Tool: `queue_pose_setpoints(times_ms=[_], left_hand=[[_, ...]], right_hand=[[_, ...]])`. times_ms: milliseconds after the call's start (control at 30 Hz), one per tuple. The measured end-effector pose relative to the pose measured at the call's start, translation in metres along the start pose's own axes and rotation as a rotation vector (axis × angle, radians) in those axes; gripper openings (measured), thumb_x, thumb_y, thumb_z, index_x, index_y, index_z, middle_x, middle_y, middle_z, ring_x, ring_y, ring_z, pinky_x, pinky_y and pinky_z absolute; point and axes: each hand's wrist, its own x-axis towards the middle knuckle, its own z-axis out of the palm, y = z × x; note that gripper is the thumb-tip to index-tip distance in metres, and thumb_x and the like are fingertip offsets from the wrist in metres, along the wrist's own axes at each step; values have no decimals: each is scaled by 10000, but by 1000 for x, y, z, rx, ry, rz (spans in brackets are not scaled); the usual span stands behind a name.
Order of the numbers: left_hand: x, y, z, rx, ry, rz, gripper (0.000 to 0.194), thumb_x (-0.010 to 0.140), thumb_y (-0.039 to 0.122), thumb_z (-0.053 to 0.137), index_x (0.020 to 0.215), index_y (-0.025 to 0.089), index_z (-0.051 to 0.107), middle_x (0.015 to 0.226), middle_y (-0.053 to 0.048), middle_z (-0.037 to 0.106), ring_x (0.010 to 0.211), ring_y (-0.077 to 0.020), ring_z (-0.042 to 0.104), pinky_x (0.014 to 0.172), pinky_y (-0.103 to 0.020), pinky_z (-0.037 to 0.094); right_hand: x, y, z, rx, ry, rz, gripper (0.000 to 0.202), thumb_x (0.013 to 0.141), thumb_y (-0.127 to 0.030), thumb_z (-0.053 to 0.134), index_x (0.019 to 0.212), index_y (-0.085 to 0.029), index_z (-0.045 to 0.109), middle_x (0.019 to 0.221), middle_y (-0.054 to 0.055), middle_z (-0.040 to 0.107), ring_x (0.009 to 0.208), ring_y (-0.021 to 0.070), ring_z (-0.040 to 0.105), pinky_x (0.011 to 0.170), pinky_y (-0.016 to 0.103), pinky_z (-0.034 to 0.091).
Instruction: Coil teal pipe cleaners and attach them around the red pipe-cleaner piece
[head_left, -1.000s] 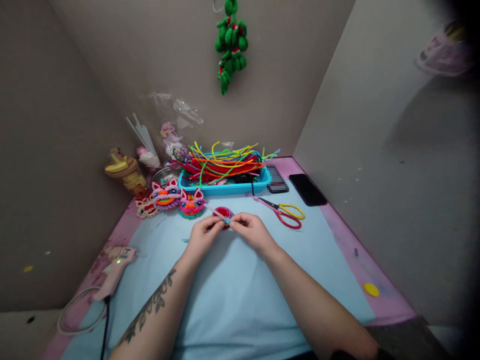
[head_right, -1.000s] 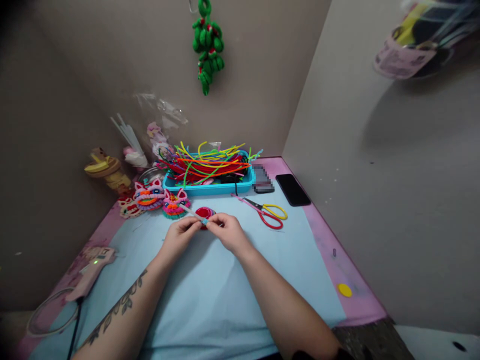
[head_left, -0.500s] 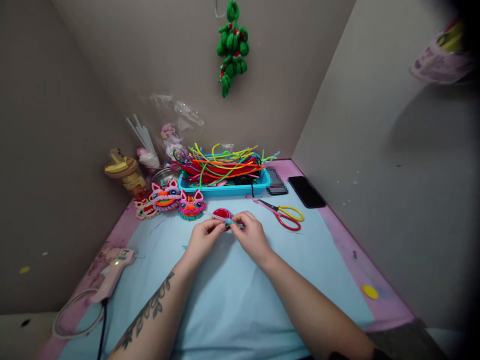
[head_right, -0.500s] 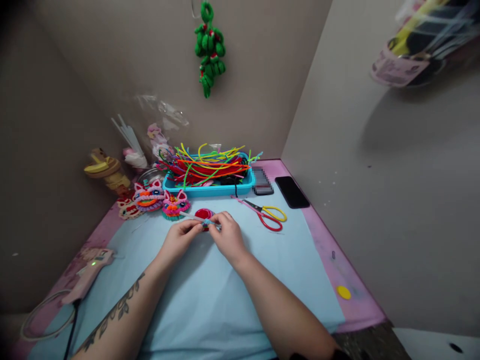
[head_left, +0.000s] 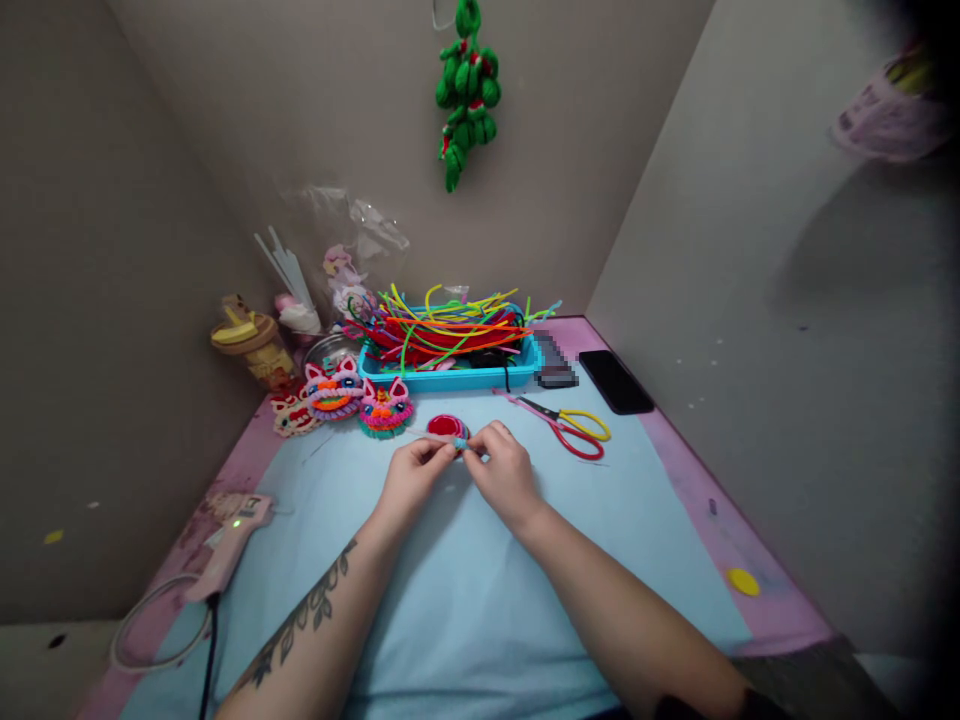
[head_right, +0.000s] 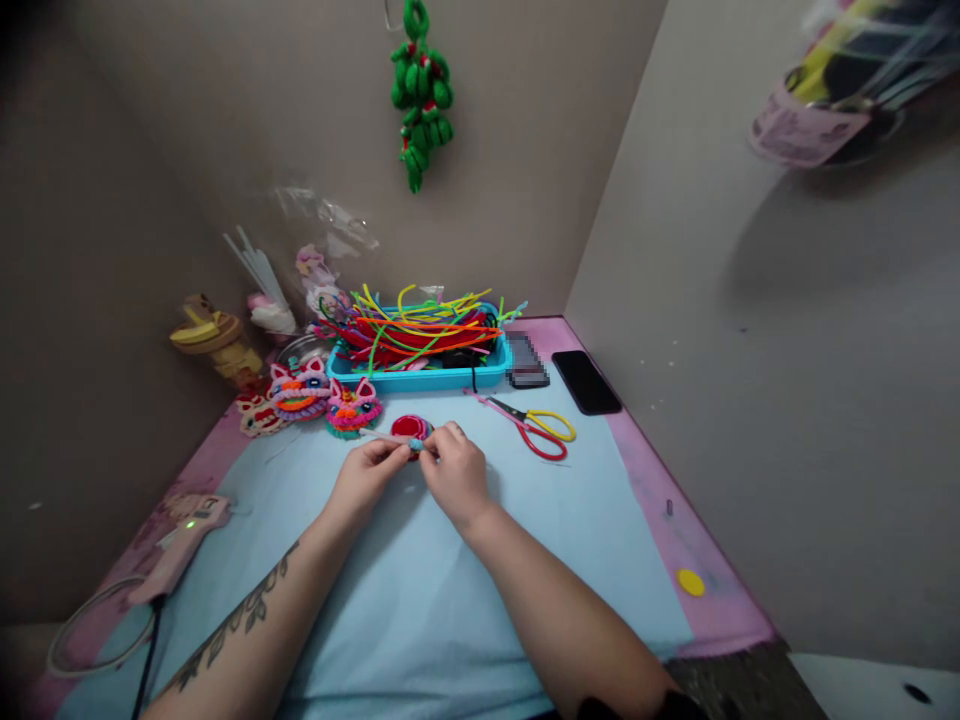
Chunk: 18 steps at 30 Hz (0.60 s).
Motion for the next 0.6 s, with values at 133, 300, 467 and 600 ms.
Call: queue_pose_setpoints(times_ms=[133,300,467,600], left_hand=[[-1,0,3,5,60,-11,266,682,386,702,727,124,708,700,-46,709,642,-153,609,632,-245,452],[-2,1,4,-10,112,31,268,702,389,681,729,123,683,712,-43,695,650,-145,599,636,-243,456],[-2,4,1,9,97,102,243,723,369,653,777,133,676,810,-63,705,729,-171,630,690,-271,487],[-3,8,-3,53,19,181,213,767,326,608,843,142,684,920,-84,699,826,-189,640,759,-293,501]], right_hand=[[-4,-1,6,-103,16,-54,137,768,-112,519,686,-220,502,711,12,533,663,168,535,632,267,404],[-6,-6,6,-39,-49,-26,91,771,-124,516,775,-213,533,790,31,557,711,178,550,661,283,431],[0,-7,-1,239,-86,139,160,760,-203,577,919,-198,594,861,40,615,741,168,582,689,286,481],[5,-5,-5,356,-151,199,154,795,-227,533,859,-195,670,831,47,670,757,169,614,687,282,487]])
